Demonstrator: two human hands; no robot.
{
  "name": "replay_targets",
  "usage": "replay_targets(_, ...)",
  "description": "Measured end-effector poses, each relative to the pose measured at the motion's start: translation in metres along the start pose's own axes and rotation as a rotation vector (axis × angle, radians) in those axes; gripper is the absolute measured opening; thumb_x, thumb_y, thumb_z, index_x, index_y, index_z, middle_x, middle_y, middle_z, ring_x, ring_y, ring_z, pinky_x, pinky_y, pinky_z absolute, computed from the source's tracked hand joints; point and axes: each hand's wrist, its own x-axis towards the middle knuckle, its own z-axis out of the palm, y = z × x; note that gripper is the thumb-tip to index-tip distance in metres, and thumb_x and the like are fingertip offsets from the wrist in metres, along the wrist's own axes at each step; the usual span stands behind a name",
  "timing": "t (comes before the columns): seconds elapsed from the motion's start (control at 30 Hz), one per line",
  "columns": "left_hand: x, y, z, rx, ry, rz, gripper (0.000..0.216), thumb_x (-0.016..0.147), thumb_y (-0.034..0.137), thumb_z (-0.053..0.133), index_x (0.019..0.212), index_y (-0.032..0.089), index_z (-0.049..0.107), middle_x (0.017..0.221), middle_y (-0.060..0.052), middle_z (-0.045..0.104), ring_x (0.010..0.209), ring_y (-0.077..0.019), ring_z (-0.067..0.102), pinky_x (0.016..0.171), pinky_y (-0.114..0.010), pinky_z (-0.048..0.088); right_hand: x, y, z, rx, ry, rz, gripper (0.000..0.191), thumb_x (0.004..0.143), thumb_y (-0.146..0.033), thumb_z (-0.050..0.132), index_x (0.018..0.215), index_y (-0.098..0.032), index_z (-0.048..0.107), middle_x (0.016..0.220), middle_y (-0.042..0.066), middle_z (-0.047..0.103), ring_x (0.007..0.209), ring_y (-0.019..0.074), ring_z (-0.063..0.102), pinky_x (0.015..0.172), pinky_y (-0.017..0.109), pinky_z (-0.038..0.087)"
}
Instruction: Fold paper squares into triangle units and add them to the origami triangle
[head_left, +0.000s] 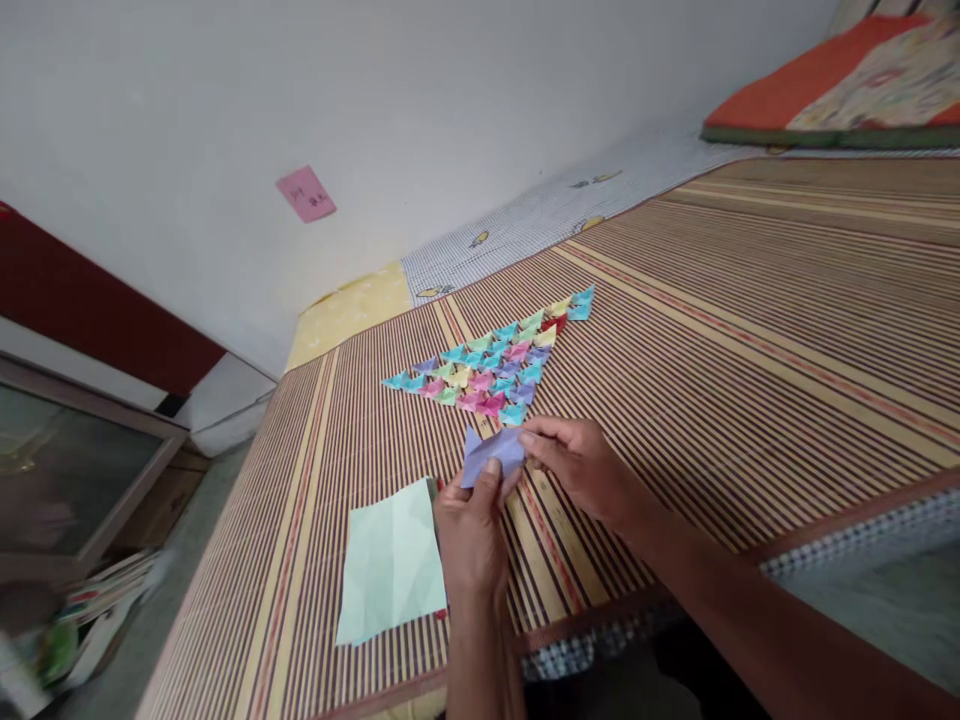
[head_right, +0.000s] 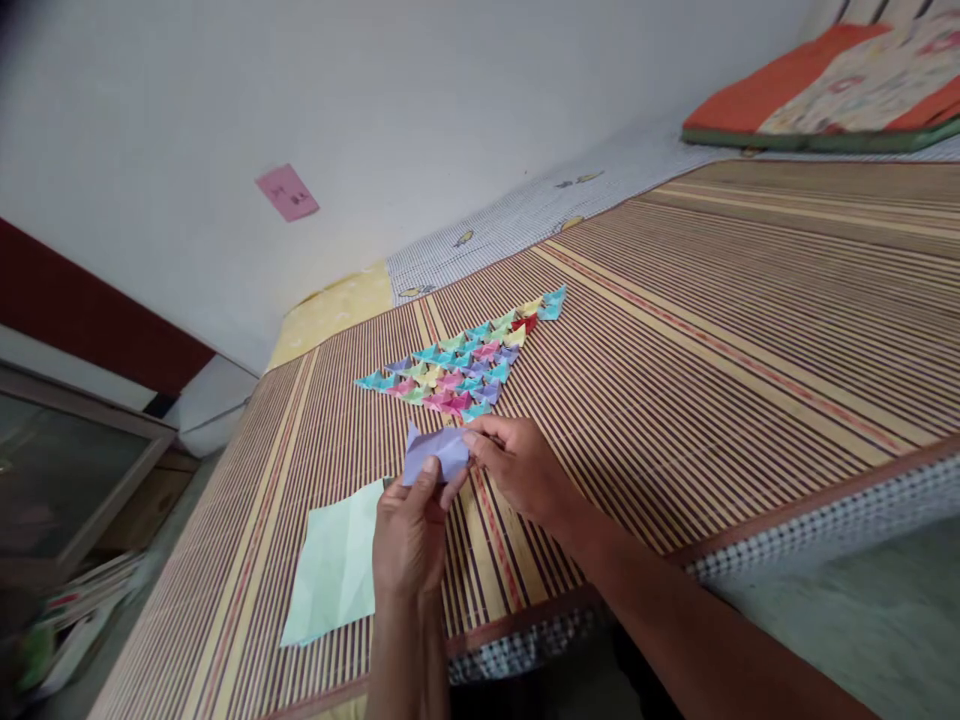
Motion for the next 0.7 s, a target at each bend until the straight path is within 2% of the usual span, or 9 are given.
replay_targets(0.13,0.0016,0.0036,0.0031,-0.1,-0.016,-0.053,0.032,0.069,0.035,0.089,0.088,0.011,0.08,0.089,-0.011,0.082,0.081,-0.0211,0.077,0.077,-0.032,0.065,0.0017,0.0002,-0.0041,0.018,-0.023,-0.025,0.024,0.087,-0.036,0.063,0.073,-0.017,0.066,0.062,-0.002,0.057,0.06,0.014,0.051,0.057,0.025,0.04)
replay_targets(0.33,0.0032,0.0016,0.0008,-0.123,0.029,-0.079,0.031,0.065,0.034,0.092,0.08,0.01,0.079,0.075,-0.006,0.078,0.061,-0.011,0.07,0.063,-0.021,0.062,0.0022,0.0019,-0.0057,0.155,-0.075,0.053,0.017,0.076,-0.032,0.076,0.079,-0.017,0.068,0.067,-0.001,0.065,0.062,0.0147,0.059,0.059,0.025,0.044)
replay_targets(0.5,0.0057,0.0014,0.0006,-0.158,0.083,-0.073,0.03,0.062,0.028,0.094,0.082,0.012,0.078,0.08,-0.006,0.079,0.066,-0.0117,0.071,0.065,-0.021,0.062,0.0031,0.0042,-0.0059,0.151,-0.043,0.041,0.017,0.075,-0.031,0.077,0.077,-0.017,0.067,0.063,-0.004,0.06,0.058,0.0117,0.053,0.056,0.023,0.039)
replay_targets(0.6,0.0078,0.0014,-0.0003,-0.18,0.156,-0.004,0.03,0.056,0.024,0.097,0.074,0.013,0.077,0.076,-0.003,0.077,0.068,-0.0115,0.071,0.066,-0.02,0.062,0.0026,0.004,-0.0052,0.127,-0.072,0.062,0.018,0.076,-0.033,0.077,0.079,-0.017,0.069,0.065,-0.003,0.06,0.06,0.0124,0.053,0.057,0.024,0.039)
replay_targets(0.7,0.0086,0.0021,-0.0015,-0.204,0.167,0.047,0.03,0.053,0.024,0.098,0.071,0.013,0.076,0.076,-0.003,0.076,0.071,-0.0117,0.072,0.07,-0.021,0.062,0.0016,0.0051,-0.0047,0.081,-0.071,0.066,0.019,0.078,-0.035,0.075,0.081,-0.017,0.07,0.065,-0.002,0.06,0.06,0.0128,0.052,0.056,0.025,0.037)
